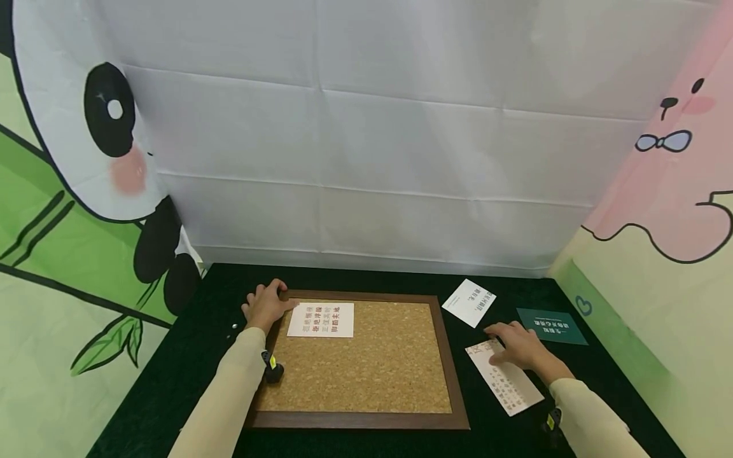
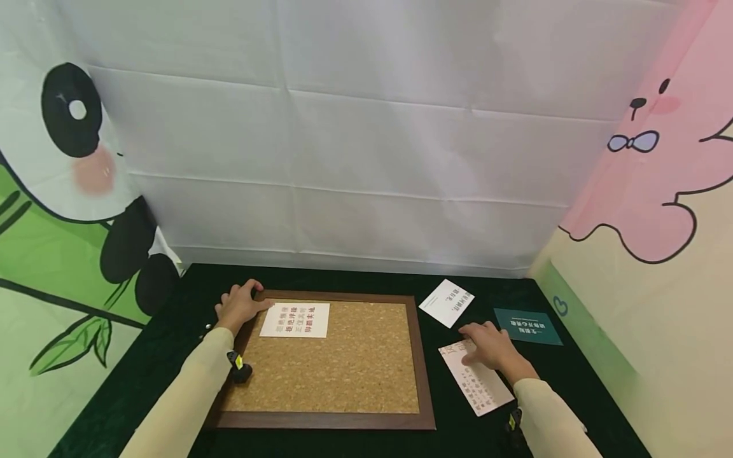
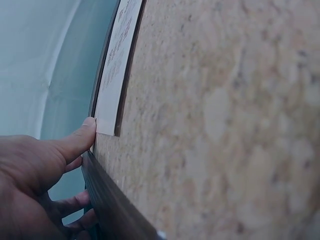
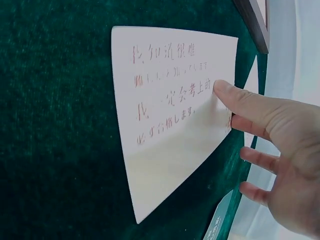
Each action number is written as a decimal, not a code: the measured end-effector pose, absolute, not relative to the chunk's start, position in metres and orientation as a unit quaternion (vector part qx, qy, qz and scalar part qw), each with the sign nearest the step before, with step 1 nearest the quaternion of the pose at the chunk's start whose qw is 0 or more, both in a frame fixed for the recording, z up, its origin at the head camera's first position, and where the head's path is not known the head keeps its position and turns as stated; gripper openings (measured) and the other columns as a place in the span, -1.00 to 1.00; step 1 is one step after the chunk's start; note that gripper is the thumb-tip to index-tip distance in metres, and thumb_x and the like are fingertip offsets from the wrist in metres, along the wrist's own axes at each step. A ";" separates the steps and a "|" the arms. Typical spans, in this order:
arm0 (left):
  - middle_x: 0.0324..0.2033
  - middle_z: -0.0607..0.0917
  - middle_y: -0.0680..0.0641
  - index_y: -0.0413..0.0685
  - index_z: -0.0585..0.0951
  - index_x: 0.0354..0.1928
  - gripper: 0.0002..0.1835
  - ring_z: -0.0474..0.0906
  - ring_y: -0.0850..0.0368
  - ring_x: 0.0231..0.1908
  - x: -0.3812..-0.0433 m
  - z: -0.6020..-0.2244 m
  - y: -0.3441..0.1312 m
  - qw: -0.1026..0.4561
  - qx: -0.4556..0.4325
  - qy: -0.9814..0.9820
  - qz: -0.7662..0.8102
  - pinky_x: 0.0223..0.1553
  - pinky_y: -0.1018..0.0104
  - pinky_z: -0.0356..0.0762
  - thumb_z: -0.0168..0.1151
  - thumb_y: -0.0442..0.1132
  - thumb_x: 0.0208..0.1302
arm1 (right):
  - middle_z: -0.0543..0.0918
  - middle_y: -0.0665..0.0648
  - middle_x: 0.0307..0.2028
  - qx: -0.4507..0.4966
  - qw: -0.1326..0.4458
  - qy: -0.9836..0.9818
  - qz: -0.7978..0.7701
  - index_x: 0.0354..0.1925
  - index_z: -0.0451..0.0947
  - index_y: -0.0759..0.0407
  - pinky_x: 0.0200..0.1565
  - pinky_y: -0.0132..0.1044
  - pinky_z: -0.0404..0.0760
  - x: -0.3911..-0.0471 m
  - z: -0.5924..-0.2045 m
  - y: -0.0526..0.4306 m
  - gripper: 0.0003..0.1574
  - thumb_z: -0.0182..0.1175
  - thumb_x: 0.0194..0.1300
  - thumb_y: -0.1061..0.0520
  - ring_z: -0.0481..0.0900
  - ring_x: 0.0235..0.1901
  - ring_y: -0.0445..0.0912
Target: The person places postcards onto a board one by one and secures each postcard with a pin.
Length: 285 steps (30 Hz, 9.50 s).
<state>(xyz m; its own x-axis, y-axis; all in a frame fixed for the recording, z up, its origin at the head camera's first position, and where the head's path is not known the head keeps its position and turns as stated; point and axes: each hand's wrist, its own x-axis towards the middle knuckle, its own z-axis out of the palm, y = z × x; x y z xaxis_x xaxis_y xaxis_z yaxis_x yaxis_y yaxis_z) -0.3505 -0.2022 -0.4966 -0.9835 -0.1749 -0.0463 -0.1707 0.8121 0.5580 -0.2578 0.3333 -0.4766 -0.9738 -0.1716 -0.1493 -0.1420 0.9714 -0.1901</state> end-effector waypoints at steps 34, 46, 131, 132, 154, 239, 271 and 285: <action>0.12 0.35 -0.33 0.00 0.42 0.16 -0.47 0.21 -0.33 0.03 -0.351 -0.501 -0.203 0.005 0.093 -0.951 -0.293 0.05 -0.25 0.11 0.32 0.05 0.25 | 0.54 0.24 0.15 -0.068 0.135 0.988 -0.039 0.19 0.51 0.08 0.11 0.37 0.26 -0.253 -0.470 0.348 -0.07 0.56 -0.15 -0.16 0.38 0.13 0.23; 0.12 0.36 -0.34 -0.02 0.43 0.15 -0.47 0.20 -0.34 0.02 -0.348 -0.500 -0.202 0.008 0.088 -0.951 -0.295 0.04 -0.24 0.11 0.34 0.03 0.24 | 0.60 0.17 -0.02 -0.061 0.130 0.989 -0.042 0.15 0.51 0.16 0.01 0.35 0.32 -0.249 -0.474 0.357 -0.08 0.49 -0.08 -0.28 0.45 -0.05 0.14; 0.13 0.35 -0.34 -0.02 0.43 0.18 -0.47 0.19 -0.33 0.04 -0.348 -0.499 -0.202 0.010 0.084 -0.951 -0.299 0.08 -0.26 0.08 0.32 0.01 0.26 | 0.53 0.22 -0.38 0.122 0.128 0.970 -0.170 -0.13 0.49 0.42 -0.19 0.10 0.29 -0.220 -0.443 0.378 -0.55 0.30 0.24 0.04 0.44 -0.33 0.10; 0.13 0.36 -0.34 -0.02 0.43 0.18 -0.47 0.19 -0.33 0.05 -0.348 -0.499 -0.202 0.010 0.084 -0.951 -0.299 0.08 -0.27 0.08 0.32 0.01 0.26 | 0.53 0.21 -0.38 0.115 0.121 0.971 -0.171 -0.14 0.49 0.40 -0.20 0.11 0.28 -0.219 -0.441 0.380 -0.58 0.29 0.24 0.05 0.44 -0.34 0.09; 0.14 0.36 -0.35 -0.02 0.42 0.19 -0.47 0.19 -0.35 0.07 -0.347 -0.498 -0.201 0.013 0.087 -0.951 -0.297 0.11 -0.28 0.09 0.31 0.02 0.26 | 0.62 0.05 -0.43 -0.016 0.041 0.989 -0.142 -0.40 0.63 0.14 -0.42 -0.22 0.28 -0.222 -0.389 0.401 -0.91 0.35 0.17 0.15 0.42 -0.43 -0.04; 0.03 0.46 -0.30 -0.07 0.44 0.16 -0.63 0.29 -0.35 0.05 -0.314 -0.488 -0.261 0.033 0.088 -0.961 -0.259 0.08 -0.25 0.17 0.14 -0.10 0.40 | 0.51 0.32 0.07 0.146 0.023 0.801 -0.580 -0.27 0.69 0.31 0.25 0.19 0.17 -0.296 -0.477 0.234 -0.75 0.38 0.18 0.12 0.30 0.16 0.14; -0.04 0.53 -0.31 -0.12 0.57 -0.01 -0.73 0.34 -0.31 -0.02 -0.285 -0.484 -0.282 0.030 0.079 -0.968 -0.238 -0.05 -0.20 0.23 0.19 -0.14 0.35 | 0.70 0.13 -0.44 0.065 -0.030 0.923 -0.379 -0.43 0.69 0.20 -0.47 -0.30 0.33 -0.298 -0.497 0.203 -0.87 0.41 0.13 0.15 0.47 -0.46 -0.07; -0.16 0.55 -0.20 -0.06 0.68 -0.28 -0.87 0.33 -0.19 -0.14 -0.279 -0.487 -0.286 0.005 0.064 -0.976 -0.208 -0.15 -0.07 0.21 0.29 -0.15 0.29 | 0.70 0.18 -0.29 -0.013 -0.036 0.946 -0.323 -0.20 0.71 0.19 -0.10 -0.06 0.33 -0.300 -0.496 0.206 -0.72 0.41 0.16 0.04 0.52 -0.26 0.04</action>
<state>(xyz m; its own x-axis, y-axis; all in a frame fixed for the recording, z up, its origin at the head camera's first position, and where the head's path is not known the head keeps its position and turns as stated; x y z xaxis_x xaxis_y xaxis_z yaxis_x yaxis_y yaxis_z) -0.2791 -0.2863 -0.4873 -0.9918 -0.1264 -0.0163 -0.1221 0.9053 0.4068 -0.3002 0.2056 -0.4964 -0.9971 -0.0018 0.0766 -0.0483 0.7909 -0.6101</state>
